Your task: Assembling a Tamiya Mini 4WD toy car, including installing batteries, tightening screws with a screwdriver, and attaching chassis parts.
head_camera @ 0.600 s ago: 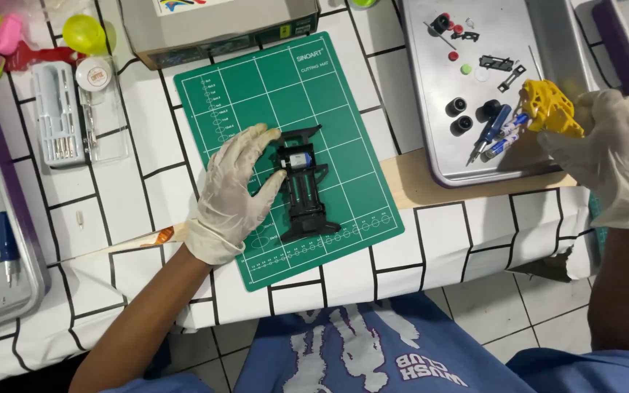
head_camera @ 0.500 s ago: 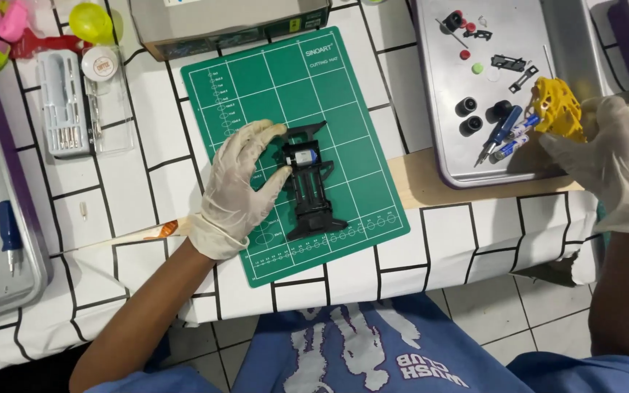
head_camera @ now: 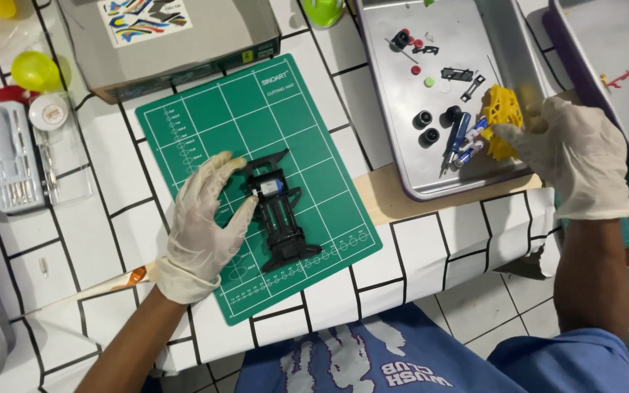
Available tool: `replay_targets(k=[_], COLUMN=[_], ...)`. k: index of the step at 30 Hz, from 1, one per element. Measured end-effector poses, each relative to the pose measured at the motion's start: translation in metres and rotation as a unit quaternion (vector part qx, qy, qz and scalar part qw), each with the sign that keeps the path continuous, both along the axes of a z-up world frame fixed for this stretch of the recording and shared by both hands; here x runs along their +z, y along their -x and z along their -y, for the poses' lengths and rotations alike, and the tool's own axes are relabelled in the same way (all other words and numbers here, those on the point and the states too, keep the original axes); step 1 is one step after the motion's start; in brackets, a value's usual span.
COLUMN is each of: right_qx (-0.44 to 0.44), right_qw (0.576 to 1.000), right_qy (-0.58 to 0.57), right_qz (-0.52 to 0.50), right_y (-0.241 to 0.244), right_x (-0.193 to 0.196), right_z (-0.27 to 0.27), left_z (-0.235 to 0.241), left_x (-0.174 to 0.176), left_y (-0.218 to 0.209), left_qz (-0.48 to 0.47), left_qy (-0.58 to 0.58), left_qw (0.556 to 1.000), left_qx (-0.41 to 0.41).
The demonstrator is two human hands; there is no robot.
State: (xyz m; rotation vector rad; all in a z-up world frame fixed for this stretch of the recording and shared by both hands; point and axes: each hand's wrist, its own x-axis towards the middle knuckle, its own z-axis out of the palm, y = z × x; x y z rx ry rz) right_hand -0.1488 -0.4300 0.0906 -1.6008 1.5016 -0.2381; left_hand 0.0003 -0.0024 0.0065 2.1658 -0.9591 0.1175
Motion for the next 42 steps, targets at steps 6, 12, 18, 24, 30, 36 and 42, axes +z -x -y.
replay_targets(k=[6, 12, 18, 24, 30, 36, 42], right_qx=[0.411, 0.214, 0.298, 0.28, 0.273, 0.128, 0.576], right_qw=[0.804, 0.972, 0.954, 0.935, 0.945, 0.988, 0.671], right_qy=[0.237, -0.087, -0.006, 0.181, 0.162, 0.022, 0.425], right_qz=[-0.358, -0.046, -0.035, 0.121, 0.077, 0.084, -0.194], right_y=[-0.014, -0.029, -0.01, 0.031, 0.031, 0.007, -0.005], right_x=[0.021, 0.033, 0.018, 0.033, 0.041, 0.034, -0.034], right_z=[-0.004, -0.022, 0.003, 0.025, 0.014, -0.023, 0.015], left_z=[0.002, 0.002, 0.001, 0.001, 0.001, 0.001, 0.001], left_x=[0.001, 0.001, -0.002, -0.003, -0.001, -0.001, 0.004], left_y=[0.0, 0.0, -0.001, 0.0, 0.0, 0.001, 0.001], left_qz=[0.007, 0.024, 0.041, 0.03, 0.026, 0.022, -0.009], left_qy=[0.012, 0.01, 0.03, 0.029, 0.027, 0.04, 0.012], left_qw=[1.0, 1.0, 0.999, 0.999, 0.999, 0.999, 1.0], left_qx=[0.003, -0.004, -0.008, -0.005, -0.011, -0.012, -0.005])
